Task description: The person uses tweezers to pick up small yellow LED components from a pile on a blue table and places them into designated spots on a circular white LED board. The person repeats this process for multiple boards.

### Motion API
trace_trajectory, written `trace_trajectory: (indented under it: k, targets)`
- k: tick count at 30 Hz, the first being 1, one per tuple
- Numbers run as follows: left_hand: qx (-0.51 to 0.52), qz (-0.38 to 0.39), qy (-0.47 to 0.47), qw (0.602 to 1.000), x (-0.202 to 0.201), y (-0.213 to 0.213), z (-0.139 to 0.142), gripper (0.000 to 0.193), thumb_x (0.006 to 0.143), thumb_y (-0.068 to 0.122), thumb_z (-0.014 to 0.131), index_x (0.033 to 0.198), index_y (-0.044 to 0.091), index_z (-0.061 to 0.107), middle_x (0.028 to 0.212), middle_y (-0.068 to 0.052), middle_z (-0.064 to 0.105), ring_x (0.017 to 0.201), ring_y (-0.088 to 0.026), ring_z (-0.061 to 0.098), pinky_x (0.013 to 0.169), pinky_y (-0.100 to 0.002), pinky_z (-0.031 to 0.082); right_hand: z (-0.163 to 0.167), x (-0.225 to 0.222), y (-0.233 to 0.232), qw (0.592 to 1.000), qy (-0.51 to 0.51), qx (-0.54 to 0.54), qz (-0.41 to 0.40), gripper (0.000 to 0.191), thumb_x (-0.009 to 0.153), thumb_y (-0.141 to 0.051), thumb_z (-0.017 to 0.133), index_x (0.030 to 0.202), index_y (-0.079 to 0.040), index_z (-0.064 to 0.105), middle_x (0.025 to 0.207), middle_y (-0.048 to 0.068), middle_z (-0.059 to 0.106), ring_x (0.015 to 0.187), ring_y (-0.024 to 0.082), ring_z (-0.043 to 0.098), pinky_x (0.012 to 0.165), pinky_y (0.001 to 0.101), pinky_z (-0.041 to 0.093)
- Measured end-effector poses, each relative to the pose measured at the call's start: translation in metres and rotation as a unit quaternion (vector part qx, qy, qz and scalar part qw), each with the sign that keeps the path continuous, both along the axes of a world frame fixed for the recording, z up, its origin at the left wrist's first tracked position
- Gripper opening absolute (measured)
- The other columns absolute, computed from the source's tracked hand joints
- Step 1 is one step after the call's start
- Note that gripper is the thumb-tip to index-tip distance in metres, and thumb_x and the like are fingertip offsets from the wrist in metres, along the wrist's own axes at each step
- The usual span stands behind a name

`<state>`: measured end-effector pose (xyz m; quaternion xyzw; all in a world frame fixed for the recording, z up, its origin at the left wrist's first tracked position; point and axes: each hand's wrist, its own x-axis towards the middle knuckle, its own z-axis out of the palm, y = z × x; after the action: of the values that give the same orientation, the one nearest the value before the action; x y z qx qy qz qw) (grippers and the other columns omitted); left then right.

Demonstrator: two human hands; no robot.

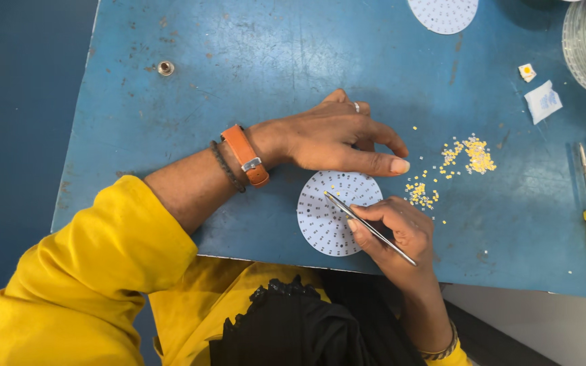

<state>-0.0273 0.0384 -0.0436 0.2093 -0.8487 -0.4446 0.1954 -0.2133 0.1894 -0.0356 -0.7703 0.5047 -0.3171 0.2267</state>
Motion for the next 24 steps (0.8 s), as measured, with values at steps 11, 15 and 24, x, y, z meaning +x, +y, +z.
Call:
trace_trajectory:
  k: [11,15,24]
  targets:
    - [-0.005,-0.039,0.001,0.999,-0.014,-0.005,0.014,0.075,0.087,0.074,0.045,0.128,0.018,0.072,0.088,-0.005,0.082,0.086,-0.017,0.053,0.091,-0.038,0.032,0.001,-0.075,0.049,0.965,-0.067,0.030,-0.253,0.017,0.085,-0.008,0.078,0.097,0.004,0.074,0.070,-0.002,0.060,0.059,0.001,0.045,0.053,0.0200,0.032]
    - [0.000,-0.046,0.003,0.999,-0.019,-0.006,0.015,0.076,0.088,0.075,0.044,0.127,0.017,0.073,0.085,-0.005,0.083,0.084,-0.017,0.054,0.095,-0.038,0.031,-0.004,-0.088,0.048,0.967,-0.030,0.048,-0.248,0.017,0.086,-0.007,0.077,0.099,0.003,0.074,0.070,-0.004,0.064,0.061,-0.001,0.051,0.054,0.0173,0.039]
    - [0.008,-0.041,0.015,0.999,-0.021,-0.010,0.012,0.077,0.088,0.076,0.043,0.125,0.016,0.074,0.083,-0.005,0.082,0.087,-0.015,0.058,0.100,-0.039,0.031,-0.012,-0.084,0.005,0.947,-0.105,0.043,-0.299,0.015,0.092,-0.006,0.077,0.103,0.004,0.073,0.066,-0.007,0.058,0.058,-0.003,0.044,0.052,0.0162,0.032]
